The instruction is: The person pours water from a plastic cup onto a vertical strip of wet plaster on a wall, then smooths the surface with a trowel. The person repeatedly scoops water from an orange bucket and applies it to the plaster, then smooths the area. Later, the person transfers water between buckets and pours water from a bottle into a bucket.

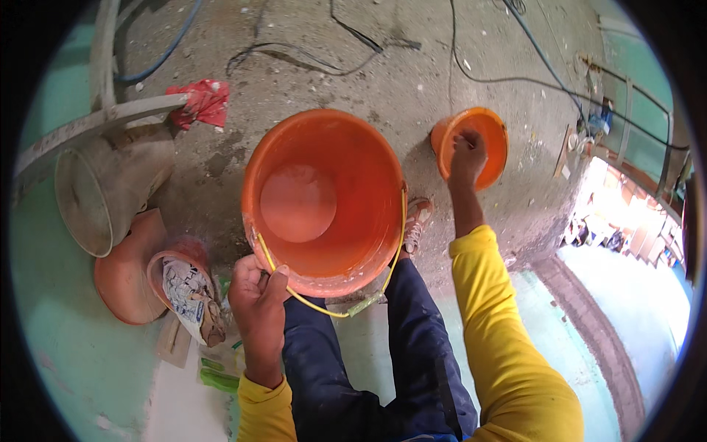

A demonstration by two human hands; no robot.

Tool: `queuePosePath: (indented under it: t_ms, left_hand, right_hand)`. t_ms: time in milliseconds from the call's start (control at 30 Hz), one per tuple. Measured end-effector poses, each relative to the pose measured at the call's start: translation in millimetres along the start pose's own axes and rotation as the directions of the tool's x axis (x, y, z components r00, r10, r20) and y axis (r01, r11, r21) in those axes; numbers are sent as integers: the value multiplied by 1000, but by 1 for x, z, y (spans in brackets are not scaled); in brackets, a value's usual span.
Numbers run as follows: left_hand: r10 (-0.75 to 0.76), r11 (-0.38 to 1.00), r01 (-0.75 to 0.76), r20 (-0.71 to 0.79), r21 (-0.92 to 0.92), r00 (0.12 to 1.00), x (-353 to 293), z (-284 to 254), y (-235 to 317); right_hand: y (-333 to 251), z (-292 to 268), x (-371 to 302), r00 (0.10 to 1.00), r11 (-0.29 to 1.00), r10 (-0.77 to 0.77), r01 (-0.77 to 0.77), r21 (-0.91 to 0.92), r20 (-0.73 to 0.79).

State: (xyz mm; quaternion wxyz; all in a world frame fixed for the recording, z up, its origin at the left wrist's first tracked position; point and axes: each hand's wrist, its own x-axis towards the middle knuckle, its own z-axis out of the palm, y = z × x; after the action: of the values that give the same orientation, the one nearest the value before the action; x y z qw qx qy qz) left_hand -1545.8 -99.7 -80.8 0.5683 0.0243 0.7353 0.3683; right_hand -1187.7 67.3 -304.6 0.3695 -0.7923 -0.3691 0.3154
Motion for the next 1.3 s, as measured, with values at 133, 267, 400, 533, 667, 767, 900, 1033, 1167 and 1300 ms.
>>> queuePosePath:
  t_ms: [133, 267, 400, 533, 667, 767, 900, 1033, 1167, 1300]
  left_hand:
    - [38, 996, -37, -11, 87, 999, 2, 66, -18]
    - [33, 993, -41, 69, 114, 997, 19, 124, -34]
    - [62, 982, -65, 22, 177, 998, 13, 156, -38]
    - [130, 971, -143, 77, 194, 989, 11, 187, -39]
    - [161, 942, -203, 173, 269, 972, 1, 210, -34]
    - [180, 922, -231, 184, 309, 966, -6, 217, -31]
    - [203, 926, -256, 208, 276, 957, -11, 232, -30]
    - [221, 936, -272, 226, 225, 949, -20, 245, -21]
    - [358, 839, -440, 283, 320, 890, -25, 254, -24]
    - [577, 355, -711, 456, 607, 678, -43, 282, -18]
  right_hand:
    - [109, -54, 68, 869, 775, 495, -445, 448, 7]
    - [230, -115, 130, 913, 894, 407, -401, 202, 12]
    - [187, -71, 119, 721, 457, 684, -543, 704, 111]
    - [170, -113, 121, 708, 25, 84, -705, 709, 701]
    - [126, -141, 116, 357, -33, -354, -929, 370, 865]
    - [16, -122, 43, 596, 669, 269, -681, 298, 757]
    - [-26, -124, -2, 602, 940, -336, 258, 223, 725]
    - [-12, -130, -13, 917, 982, -133, 175, -77, 377]
    - [-2, -129, -35, 992, 965, -40, 69, -253, 118]
    - [29, -122, -61, 994, 973, 109, -106, -206, 3]
